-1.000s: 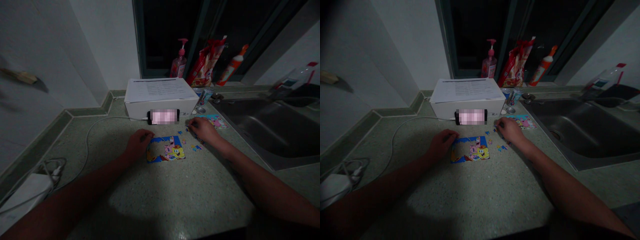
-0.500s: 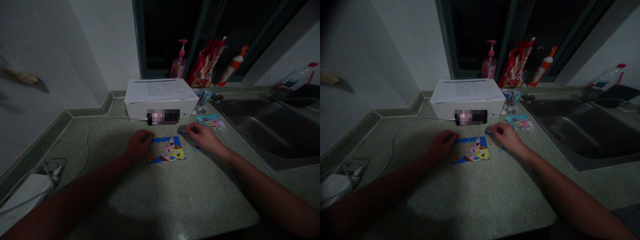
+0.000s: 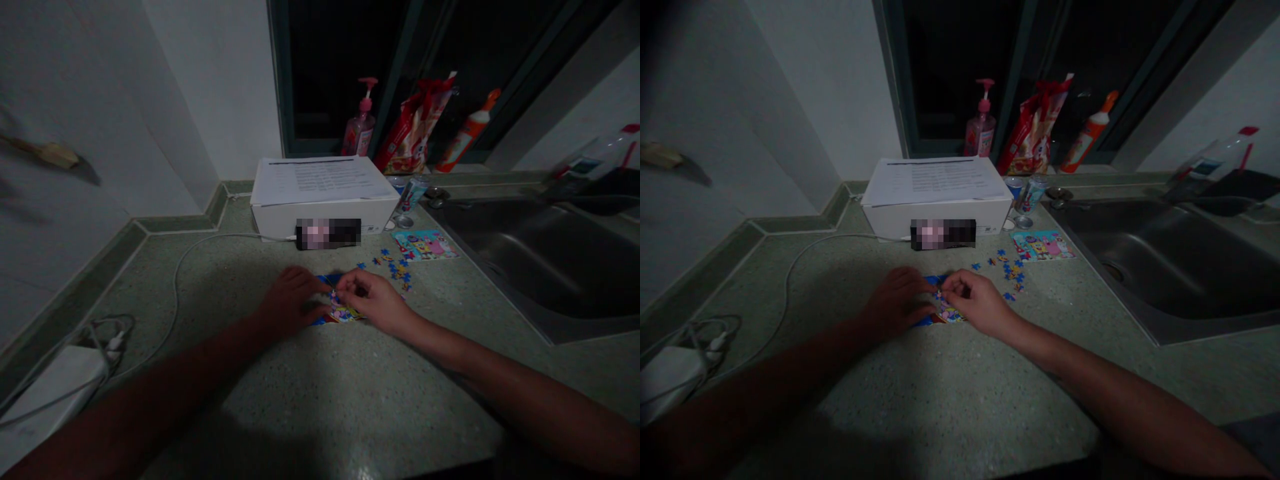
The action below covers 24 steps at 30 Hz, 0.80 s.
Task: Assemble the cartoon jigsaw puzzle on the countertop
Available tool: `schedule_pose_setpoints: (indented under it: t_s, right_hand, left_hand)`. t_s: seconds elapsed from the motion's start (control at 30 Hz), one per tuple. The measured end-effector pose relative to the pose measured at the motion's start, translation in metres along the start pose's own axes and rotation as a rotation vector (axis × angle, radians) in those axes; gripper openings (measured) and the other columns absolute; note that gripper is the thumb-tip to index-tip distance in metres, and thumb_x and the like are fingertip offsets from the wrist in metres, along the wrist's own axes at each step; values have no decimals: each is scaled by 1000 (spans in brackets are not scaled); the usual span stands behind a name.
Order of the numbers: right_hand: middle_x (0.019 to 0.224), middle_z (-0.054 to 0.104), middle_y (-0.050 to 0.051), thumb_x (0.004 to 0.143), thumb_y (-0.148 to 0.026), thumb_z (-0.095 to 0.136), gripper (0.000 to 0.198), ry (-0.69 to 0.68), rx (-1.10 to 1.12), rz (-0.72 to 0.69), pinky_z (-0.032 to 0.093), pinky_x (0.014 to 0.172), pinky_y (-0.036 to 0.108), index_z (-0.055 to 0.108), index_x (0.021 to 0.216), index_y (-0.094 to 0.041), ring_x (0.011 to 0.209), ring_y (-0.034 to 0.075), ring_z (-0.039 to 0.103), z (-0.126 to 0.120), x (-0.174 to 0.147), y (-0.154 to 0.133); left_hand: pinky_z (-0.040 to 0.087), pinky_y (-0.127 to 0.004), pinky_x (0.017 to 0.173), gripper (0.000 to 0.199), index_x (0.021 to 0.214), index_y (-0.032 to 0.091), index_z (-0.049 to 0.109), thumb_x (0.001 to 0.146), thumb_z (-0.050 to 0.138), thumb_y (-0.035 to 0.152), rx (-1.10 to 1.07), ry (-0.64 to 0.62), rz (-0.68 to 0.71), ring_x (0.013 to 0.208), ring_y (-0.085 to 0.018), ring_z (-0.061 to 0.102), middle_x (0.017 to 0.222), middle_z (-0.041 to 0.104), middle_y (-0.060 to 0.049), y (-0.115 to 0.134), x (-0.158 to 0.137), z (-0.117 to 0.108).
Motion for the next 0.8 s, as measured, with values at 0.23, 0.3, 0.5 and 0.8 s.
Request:
schedule_pose_setpoints:
  t_s: [0.23, 0.3, 0.5, 0.8]
  right_hand:
    - [71, 63, -3, 85, -35, 73, 12, -51, 23, 27, 43, 60, 29, 69, 87, -24, 64, 14, 53, 5, -3, -2]
    - [71, 63, -3, 85, -35, 73, 12, -63, 25, 27, 43, 59, 29, 68, 87, -24, 63, 14, 53, 5, -3, -2]
    - [72, 65, -3, 87, -37, 72, 12, -53, 5, 12, 44, 59, 30, 69, 89, -25, 65, 15, 55, 6, -4, 0]
    - [119, 74, 7, 95, -29, 69, 15, 18, -319, -343, 55, 99, 50, 74, 109, -32, 115, 28, 69, -6, -9, -13]
  left_hand:
    - [51, -51, 106, 12, 100, 35, 76, 96, 68, 43, 9, 17, 70, 108, -29, 70, 105, 80, -4, 3, 0, 0]
    - [51, -49, 102, 11, 100, 32, 75, 96, 69, 39, 21, 40, 138, 105, -28, 70, 102, 79, -5, 3, -1, 1]
    - [50, -50, 106, 16, 104, 31, 74, 98, 64, 42, 96, -21, 104, 109, -29, 68, 106, 79, -5, 1, -1, 4]
    - [53, -54, 104, 11, 100, 35, 74, 96, 66, 41, 37, 83, 99, 103, -29, 70, 101, 78, -2, 4, 0, -3]
Point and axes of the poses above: each hand's wrist, its own x-axis towards the middle knuckle, its own z-axis out of the palm, y = z × x, the point moved 3 cm from there along x, towards the middle knuckle
